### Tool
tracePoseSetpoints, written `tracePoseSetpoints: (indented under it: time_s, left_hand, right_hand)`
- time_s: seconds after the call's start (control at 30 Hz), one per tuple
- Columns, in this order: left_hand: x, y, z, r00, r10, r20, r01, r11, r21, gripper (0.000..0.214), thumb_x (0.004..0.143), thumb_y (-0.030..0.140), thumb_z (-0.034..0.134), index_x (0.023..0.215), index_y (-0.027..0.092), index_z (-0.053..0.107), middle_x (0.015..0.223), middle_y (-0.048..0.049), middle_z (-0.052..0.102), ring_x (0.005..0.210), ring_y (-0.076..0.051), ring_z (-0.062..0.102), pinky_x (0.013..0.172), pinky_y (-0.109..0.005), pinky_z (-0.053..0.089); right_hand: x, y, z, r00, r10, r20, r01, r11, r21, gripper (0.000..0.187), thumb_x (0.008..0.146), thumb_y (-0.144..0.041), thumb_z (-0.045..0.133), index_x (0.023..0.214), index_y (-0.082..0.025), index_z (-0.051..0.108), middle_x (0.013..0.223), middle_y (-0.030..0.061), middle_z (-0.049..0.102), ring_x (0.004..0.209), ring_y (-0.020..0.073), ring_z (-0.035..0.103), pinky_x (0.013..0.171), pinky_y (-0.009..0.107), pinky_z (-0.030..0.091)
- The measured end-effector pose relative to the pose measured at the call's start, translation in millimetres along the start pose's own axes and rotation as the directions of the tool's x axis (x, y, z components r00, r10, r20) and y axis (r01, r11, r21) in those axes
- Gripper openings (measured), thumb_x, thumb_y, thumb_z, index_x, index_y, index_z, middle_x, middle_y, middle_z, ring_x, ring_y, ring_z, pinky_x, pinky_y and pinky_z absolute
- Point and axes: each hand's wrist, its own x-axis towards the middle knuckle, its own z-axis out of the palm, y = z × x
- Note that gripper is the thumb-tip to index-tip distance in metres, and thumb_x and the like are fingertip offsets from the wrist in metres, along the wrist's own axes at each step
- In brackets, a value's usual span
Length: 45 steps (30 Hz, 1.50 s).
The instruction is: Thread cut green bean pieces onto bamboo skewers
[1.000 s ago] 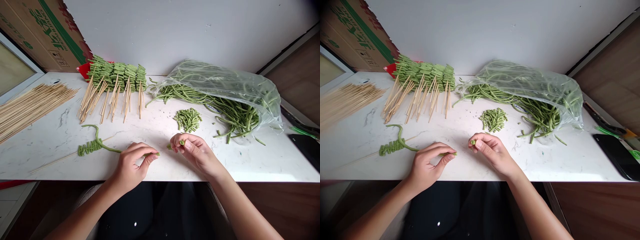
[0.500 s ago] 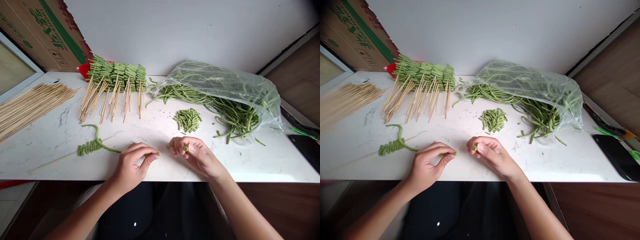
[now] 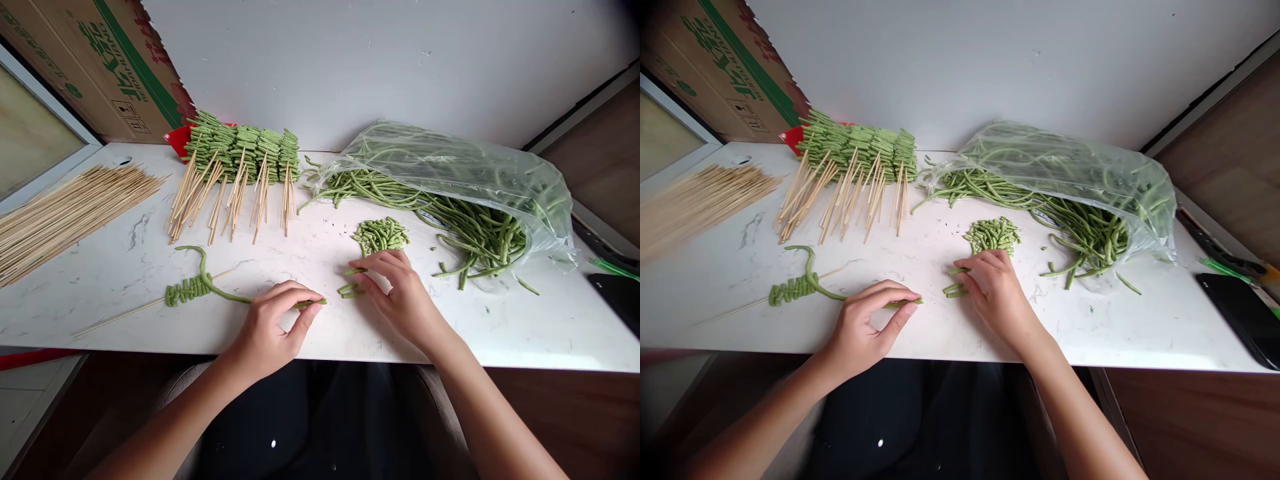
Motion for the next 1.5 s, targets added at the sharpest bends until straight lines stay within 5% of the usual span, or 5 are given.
tracePoseSetpoints:
  time_s: [0.37,0.5,0.73,0.97,1.5]
  left_hand:
    - [-1,-2,3.9,0.999,0.023,-0.043,-0.020,0.998,0.065,0.036,0.095,0.009,0.064,0.128,0.021,0.067,0.107,-0.0071,0.075,0.098,-0.017,0.073,0.090,-0.030,0.062]
    - [-5,-6,5.9,0.999,-0.012,-0.036,0.013,0.999,0.038,0.047,0.094,0.010,0.068,0.139,0.023,0.060,0.108,-0.0049,0.077,0.099,-0.016,0.074,0.095,-0.031,0.062]
    - [-3,-8,3.6,0.997,-0.032,-0.065,0.039,0.994,0.103,0.012,0.095,0.020,0.073,0.106,0.021,0.076,0.097,-0.0056,0.078,0.089,-0.018,0.074,0.081,-0.031,0.061]
    - [-5,-9,4.8,0.990,0.126,-0.065,-0.116,0.983,0.139,0.015,0.094,0.013,0.073,0.106,0.022,0.075,0.094,-0.0036,0.078,0.085,-0.017,0.071,0.078,-0.030,0.055]
    - [-2,-2,-5.4,0.985,0.107,0.134,-0.098,0.992,-0.075,0.029,0.094,0.002,0.057,0.079,0.021,0.072,0.072,0.0001,0.073,0.066,-0.013,0.065,0.075,-0.030,0.056]
  right_hand:
    - [-5,-23,3,0.976,-0.195,0.093,0.188,0.978,0.086,0.035,0.093,-0.040,0.076,0.125,-0.027,0.073,0.113,0.0109,0.072,0.118,0.0330,0.056,0.100,0.053,0.052]
    - [-9,-29,12,0.968,-0.239,0.072,0.221,0.956,0.194,0.018,0.098,-0.030,0.071,0.115,-0.026,0.074,0.101,0.0086,0.074,0.106,0.0290,0.060,0.091,0.047,0.055]
    - [-6,-28,5,0.985,-0.172,0.020,0.165,0.968,0.188,0.012,0.098,-0.027,0.070,0.110,-0.024,0.073,0.101,0.0087,0.073,0.101,0.0273,0.061,0.090,0.046,0.054]
    - [-9,-36,13,0.958,-0.285,0.038,0.273,0.943,0.188,0.012,0.098,-0.025,0.070,0.109,-0.025,0.075,0.095,0.0080,0.074,0.098,0.0269,0.059,0.086,0.044,0.053]
    - [-11,-41,25,0.983,-0.116,0.145,0.007,0.805,0.593,0.018,0.096,-0.039,0.073,0.084,-0.026,0.075,0.073,0.0031,0.069,0.089,0.0236,0.057,0.089,0.045,0.049]
